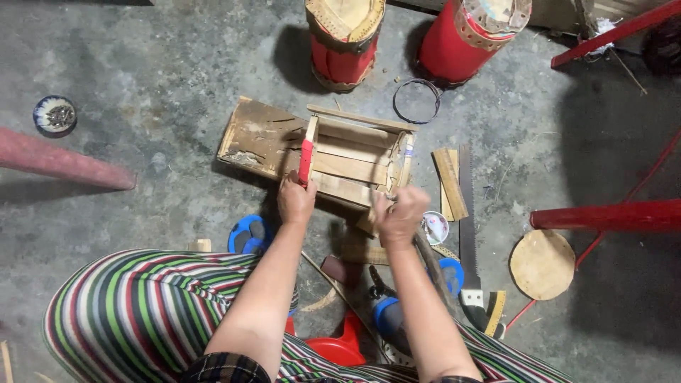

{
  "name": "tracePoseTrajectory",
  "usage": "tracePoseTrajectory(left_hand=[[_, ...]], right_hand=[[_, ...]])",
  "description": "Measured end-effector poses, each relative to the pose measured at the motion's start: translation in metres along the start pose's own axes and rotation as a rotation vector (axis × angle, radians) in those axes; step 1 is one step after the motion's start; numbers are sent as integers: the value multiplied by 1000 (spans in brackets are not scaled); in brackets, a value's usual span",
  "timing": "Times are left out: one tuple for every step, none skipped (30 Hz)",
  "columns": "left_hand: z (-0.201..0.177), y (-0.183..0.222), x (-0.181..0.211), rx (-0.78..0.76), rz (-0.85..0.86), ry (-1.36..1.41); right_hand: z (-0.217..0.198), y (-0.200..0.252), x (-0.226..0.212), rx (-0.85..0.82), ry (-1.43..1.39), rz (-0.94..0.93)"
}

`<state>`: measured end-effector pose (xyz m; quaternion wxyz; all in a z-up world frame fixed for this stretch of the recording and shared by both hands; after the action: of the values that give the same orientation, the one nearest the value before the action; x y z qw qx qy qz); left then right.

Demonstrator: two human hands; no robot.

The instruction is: The person is fitting and securing wooden slats into a frame using a small hammer and a hand tool to ensure a proper fit.

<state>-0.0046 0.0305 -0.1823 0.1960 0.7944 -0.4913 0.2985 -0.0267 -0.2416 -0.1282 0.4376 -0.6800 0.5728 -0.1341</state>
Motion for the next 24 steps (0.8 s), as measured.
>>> tracePoseTrajectory(left_hand=[[0,-1,1,3,1,0],[1,-1,0,-1,-9,-10],[3,1,-1,-5,-23,-21],[4,0,-3,-2,-25,-20],[7,0,-6,-11,-42,-29],[10,-1,-8,-19,-59,-38],[11,-1,-10,-17,-58,-38],[13,-1,-12,-17,-76,-40],[15,-2,-14,-19,-95,-41],[0,5,1,-18,-94,-41],[-14,10,16,-11,-93,24],[-28,16,31,-4,-92,90],[-26,25,35,-2,-94,90],[-23,36,29,-2,-303,69],[-19,50,25,-4,-513,48],[-7,62,22,-6,-514,49],[4,67,30,15,-294,49],[14,75,39,38,-74,50],[14,79,52,39,-76,50],[26,84,70,-198,11,-19],[37,93,86,-436,100,-90],[44,90,87,-437,98,-92],[51,88,91,-436,183,-159],[59,85,94,-434,267,-226]], right_hand=[[-16,-28,-7,3,-2,-1],[-30,-54,-6,-36,-69,157],[-45,-78,-6,-77,-136,314],[-47,-88,-7,-78,-139,311],[-36,-87,5,-260,-474,726],[-24,-80,6,-447,-813,1133],[-16,-77,7,-446,-816,1132],[-6,-71,8,-451,-929,1198],[5,-66,8,-456,-1042,1263],[4,-65,7,-455,-1043,1262],[4,-65,6,-447,-1058,1243],[4,-64,5,-438,-1074,1225],[3,-64,3,-440,-1074,1224],[2,-65,2,-428,-1067,1188],[-1,-66,3,-414,-1057,1153],[-1,-62,5,-415,-1054,1154],[0,-60,6,-395,-1071,1140],[0,-59,7,-374,-1089,1126],[-2,-59,4,-377,-1089,1125],[-4,-60,1,-353,-1109,1127],[-7,-60,-2,-327,-1129,1133],[-4,-56,-1,-328,-1130,1135],[-2,-52,0,-318,-1150,1130],[1,-49,1,-309,-1170,1125]])
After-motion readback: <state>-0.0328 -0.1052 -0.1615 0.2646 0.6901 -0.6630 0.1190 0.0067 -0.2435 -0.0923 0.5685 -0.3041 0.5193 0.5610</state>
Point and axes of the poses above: each hand's wrist, its own y-axis away from the middle knuckle, its own z-axis out of the palm, x = y × z, the point moved 5 cm from there along -y, towards the middle knuckle, and after that the axes turned 2 degrees about x, right-handed, at the moved point
